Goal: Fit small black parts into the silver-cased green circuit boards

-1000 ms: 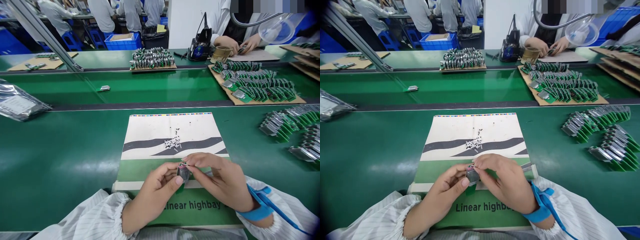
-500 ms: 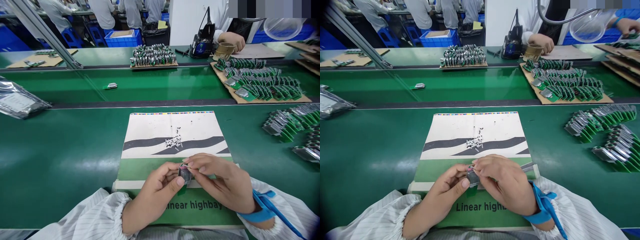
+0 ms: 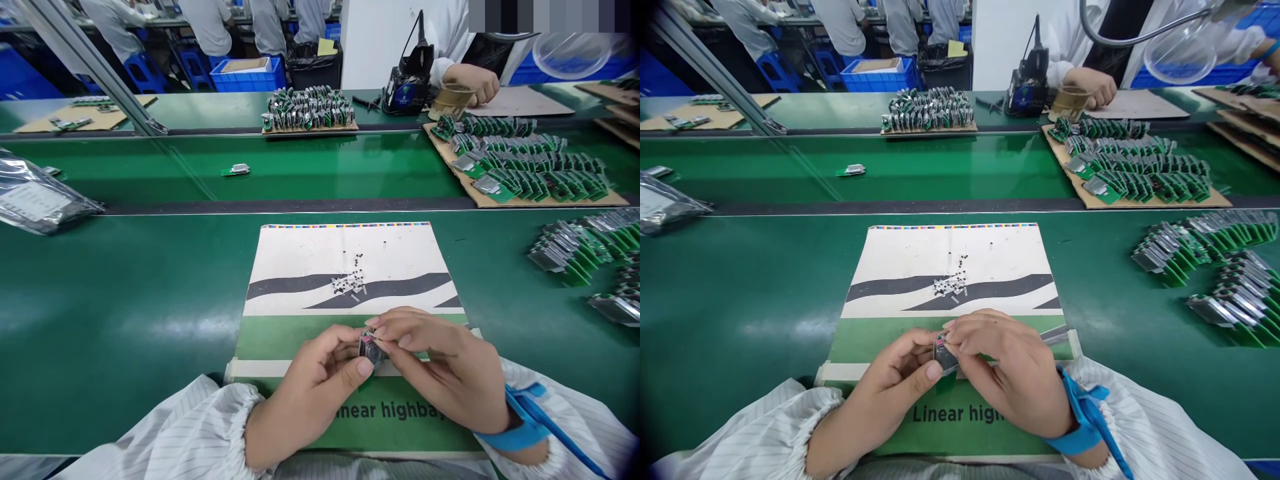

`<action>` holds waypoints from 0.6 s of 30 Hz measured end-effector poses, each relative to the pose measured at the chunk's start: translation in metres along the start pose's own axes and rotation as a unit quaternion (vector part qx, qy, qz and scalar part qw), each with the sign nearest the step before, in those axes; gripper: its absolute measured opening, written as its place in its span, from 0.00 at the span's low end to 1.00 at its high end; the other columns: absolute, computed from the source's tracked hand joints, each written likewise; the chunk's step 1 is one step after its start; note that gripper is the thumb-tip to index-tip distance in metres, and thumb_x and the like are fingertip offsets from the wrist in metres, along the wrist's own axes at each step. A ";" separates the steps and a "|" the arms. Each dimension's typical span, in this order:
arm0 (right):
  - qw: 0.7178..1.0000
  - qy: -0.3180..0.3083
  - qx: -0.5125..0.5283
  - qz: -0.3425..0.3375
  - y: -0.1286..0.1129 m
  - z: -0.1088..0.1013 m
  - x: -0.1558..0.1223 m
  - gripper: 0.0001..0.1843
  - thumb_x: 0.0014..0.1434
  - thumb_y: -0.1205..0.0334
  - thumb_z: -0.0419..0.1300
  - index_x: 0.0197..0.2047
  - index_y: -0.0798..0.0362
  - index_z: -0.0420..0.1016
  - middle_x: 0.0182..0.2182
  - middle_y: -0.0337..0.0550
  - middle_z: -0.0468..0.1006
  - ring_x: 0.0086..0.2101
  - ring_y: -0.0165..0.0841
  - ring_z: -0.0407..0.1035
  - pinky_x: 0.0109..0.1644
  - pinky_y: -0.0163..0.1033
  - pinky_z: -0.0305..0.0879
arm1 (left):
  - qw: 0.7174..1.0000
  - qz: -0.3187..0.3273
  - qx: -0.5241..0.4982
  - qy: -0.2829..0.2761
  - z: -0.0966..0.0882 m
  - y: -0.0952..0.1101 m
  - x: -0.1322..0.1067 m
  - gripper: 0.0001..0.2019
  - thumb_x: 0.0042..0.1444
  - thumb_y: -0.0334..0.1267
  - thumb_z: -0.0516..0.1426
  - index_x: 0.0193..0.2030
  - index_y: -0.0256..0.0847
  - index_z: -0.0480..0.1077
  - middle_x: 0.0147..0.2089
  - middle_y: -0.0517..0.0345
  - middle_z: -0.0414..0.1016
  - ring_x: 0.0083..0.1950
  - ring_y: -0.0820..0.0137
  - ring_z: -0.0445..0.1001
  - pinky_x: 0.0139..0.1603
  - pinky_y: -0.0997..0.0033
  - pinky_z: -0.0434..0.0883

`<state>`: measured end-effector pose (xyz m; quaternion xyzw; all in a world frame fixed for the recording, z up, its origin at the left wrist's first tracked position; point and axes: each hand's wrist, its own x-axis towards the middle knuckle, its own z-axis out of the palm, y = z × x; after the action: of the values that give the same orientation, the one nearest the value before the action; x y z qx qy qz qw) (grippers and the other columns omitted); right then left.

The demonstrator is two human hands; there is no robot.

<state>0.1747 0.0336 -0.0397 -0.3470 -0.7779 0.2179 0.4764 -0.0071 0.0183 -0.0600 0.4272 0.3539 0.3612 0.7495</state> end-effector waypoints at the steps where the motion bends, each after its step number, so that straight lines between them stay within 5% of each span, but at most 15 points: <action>1: 1.000 0.005 0.006 0.011 0.000 0.001 -0.001 0.15 0.59 0.77 0.56 0.43 0.47 0.64 0.33 0.40 0.79 0.42 0.35 0.77 0.43 0.39 0.79 | 1.000 0.002 0.007 0.004 0.000 0.000 0.000 0.07 0.60 0.41 0.60 0.43 0.45 0.72 0.39 0.59 0.74 0.39 0.74 0.69 0.39 0.76 0.66; 10: 0.985 0.016 0.134 0.112 0.004 0.003 -0.014 0.16 0.62 0.72 0.57 0.49 0.45 0.63 0.44 0.44 0.76 0.48 0.38 0.73 0.47 0.45 0.79 | 0.999 0.022 0.042 -0.004 -0.003 -0.001 0.000 0.09 0.62 0.41 0.58 0.48 0.49 0.73 0.43 0.57 0.77 0.41 0.72 0.72 0.41 0.75 0.68; 18: 0.964 0.028 0.209 0.161 0.003 0.007 -0.013 0.12 0.63 0.71 0.57 0.46 0.45 0.63 0.38 0.41 0.73 0.42 0.34 0.74 0.42 0.41 0.80 | 0.997 0.019 0.072 0.005 -0.002 0.001 0.001 0.11 0.59 0.44 0.59 0.47 0.47 0.74 0.38 0.57 0.74 0.34 0.73 0.67 0.34 0.76 0.65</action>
<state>0.1737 0.0257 -0.0522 -0.3660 -0.6354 0.4400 0.5183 -0.0081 0.0203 -0.0599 0.4849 0.3747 0.3509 0.7080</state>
